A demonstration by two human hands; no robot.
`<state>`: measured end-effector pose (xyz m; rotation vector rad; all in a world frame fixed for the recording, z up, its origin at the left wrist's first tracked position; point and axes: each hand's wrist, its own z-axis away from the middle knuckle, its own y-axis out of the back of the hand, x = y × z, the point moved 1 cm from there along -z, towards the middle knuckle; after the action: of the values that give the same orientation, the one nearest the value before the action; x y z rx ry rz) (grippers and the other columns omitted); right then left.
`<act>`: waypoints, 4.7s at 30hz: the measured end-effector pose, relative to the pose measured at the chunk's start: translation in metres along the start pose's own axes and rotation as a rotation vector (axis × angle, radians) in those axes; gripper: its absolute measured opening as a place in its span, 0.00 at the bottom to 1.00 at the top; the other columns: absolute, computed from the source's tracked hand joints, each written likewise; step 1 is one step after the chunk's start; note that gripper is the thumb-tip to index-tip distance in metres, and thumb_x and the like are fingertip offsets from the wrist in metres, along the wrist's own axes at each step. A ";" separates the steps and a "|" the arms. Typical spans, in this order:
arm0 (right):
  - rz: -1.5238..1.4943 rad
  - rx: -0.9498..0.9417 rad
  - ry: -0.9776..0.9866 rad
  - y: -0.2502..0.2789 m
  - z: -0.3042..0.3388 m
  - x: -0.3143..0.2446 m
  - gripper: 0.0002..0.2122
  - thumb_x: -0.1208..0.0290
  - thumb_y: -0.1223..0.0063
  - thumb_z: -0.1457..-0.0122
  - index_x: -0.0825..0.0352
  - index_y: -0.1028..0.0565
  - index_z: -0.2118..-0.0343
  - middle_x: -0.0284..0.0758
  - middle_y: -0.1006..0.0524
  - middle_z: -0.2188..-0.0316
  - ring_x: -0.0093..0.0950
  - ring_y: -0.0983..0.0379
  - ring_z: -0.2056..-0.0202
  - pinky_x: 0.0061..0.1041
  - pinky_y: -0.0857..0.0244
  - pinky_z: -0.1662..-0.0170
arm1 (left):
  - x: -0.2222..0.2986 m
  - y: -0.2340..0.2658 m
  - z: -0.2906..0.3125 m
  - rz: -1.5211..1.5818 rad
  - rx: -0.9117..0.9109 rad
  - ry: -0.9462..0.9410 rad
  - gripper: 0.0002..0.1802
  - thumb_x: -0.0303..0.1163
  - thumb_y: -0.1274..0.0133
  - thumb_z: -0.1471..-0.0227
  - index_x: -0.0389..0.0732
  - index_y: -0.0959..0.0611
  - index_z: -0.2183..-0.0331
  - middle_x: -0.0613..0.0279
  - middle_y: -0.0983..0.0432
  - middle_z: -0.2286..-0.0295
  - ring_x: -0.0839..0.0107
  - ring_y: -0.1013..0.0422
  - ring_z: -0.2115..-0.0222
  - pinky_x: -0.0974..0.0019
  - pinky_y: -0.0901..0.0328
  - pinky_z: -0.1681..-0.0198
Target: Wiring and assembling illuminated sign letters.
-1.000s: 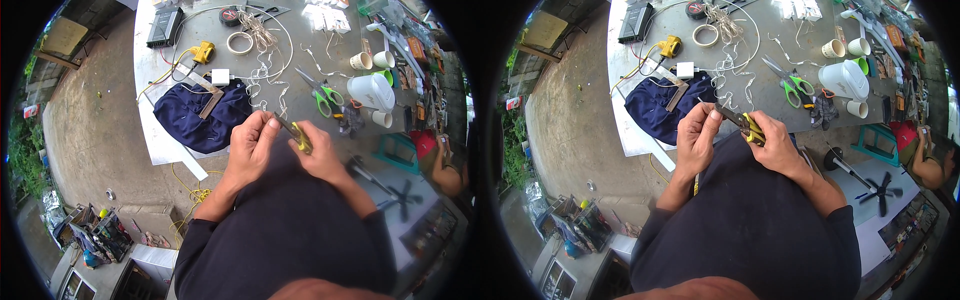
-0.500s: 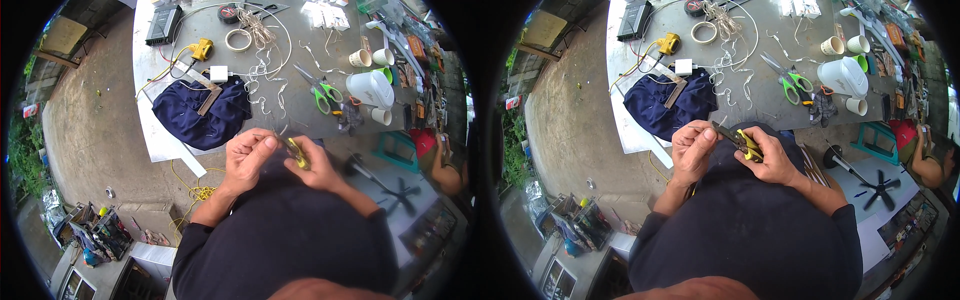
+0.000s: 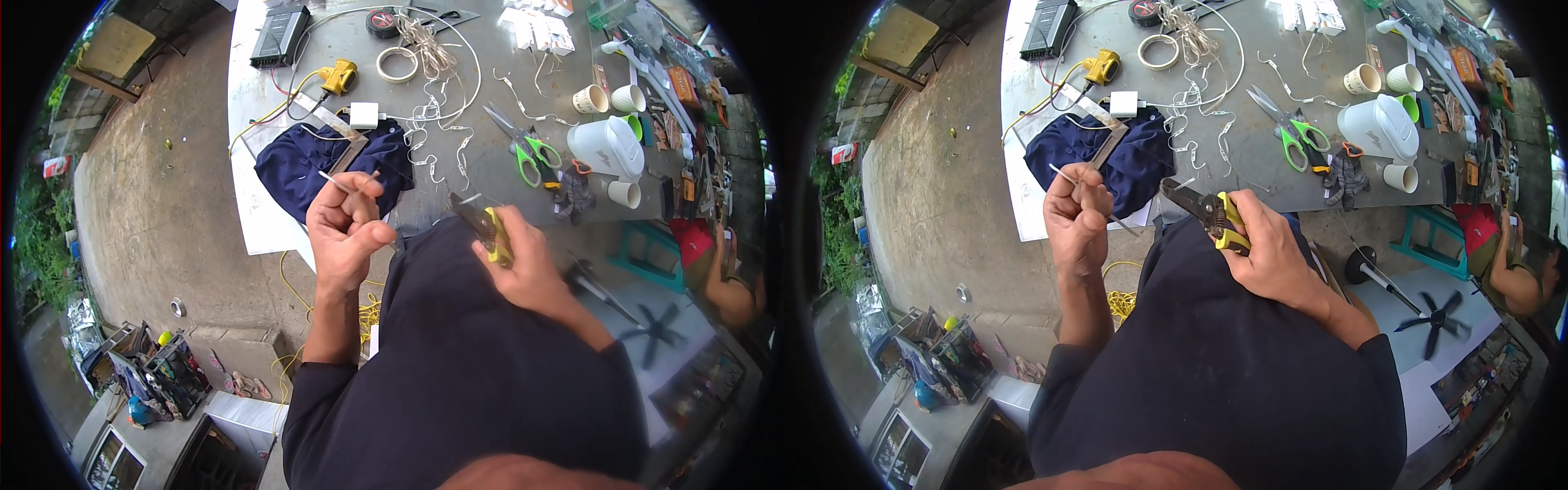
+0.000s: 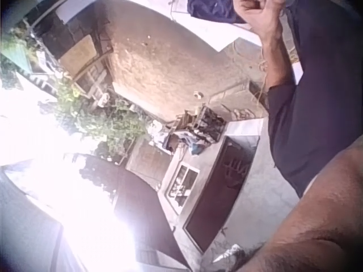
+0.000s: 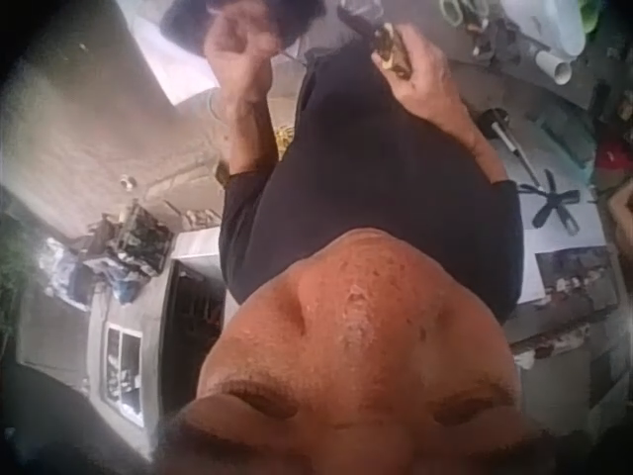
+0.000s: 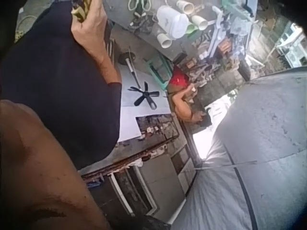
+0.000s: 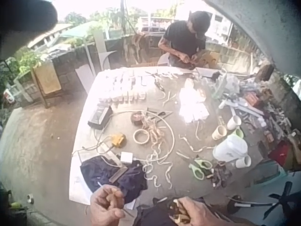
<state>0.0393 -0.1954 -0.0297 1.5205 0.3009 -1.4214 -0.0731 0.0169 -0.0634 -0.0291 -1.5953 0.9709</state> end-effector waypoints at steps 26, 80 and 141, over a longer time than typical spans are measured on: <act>0.383 -0.246 0.256 -0.002 -0.012 0.002 0.31 0.70 0.32 0.55 0.70 0.33 0.47 0.42 0.29 0.58 0.42 0.33 0.53 0.40 0.42 0.48 | 0.027 0.020 0.045 -0.399 0.200 0.095 0.21 0.40 0.51 0.35 0.30 0.22 0.52 0.75 0.37 0.79 0.87 0.45 0.78 0.78 0.51 0.74; -0.926 -0.240 0.018 0.008 -0.026 -0.028 0.37 0.64 0.38 0.47 0.74 0.39 0.36 0.46 0.48 0.32 0.27 0.34 0.49 0.31 0.43 0.43 | -0.024 -0.048 -0.010 -0.885 0.149 -0.926 0.15 0.10 0.36 0.61 0.31 0.14 0.67 0.52 0.17 0.68 0.69 0.25 0.74 0.72 0.32 0.71; 0.089 0.049 0.233 0.022 -0.023 -0.018 0.27 0.78 0.35 0.53 0.74 0.29 0.48 0.43 0.23 0.59 0.37 0.23 0.59 0.30 0.31 0.53 | 0.016 -0.053 0.002 -0.180 0.099 -0.075 0.03 0.21 0.46 0.44 0.31 0.19 0.68 0.54 0.21 0.72 0.72 0.24 0.74 0.69 0.28 0.69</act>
<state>0.0649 -0.1810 -0.0081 1.7217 0.3375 -1.1916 -0.0538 -0.0105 -0.0189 0.2179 -1.5862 0.9178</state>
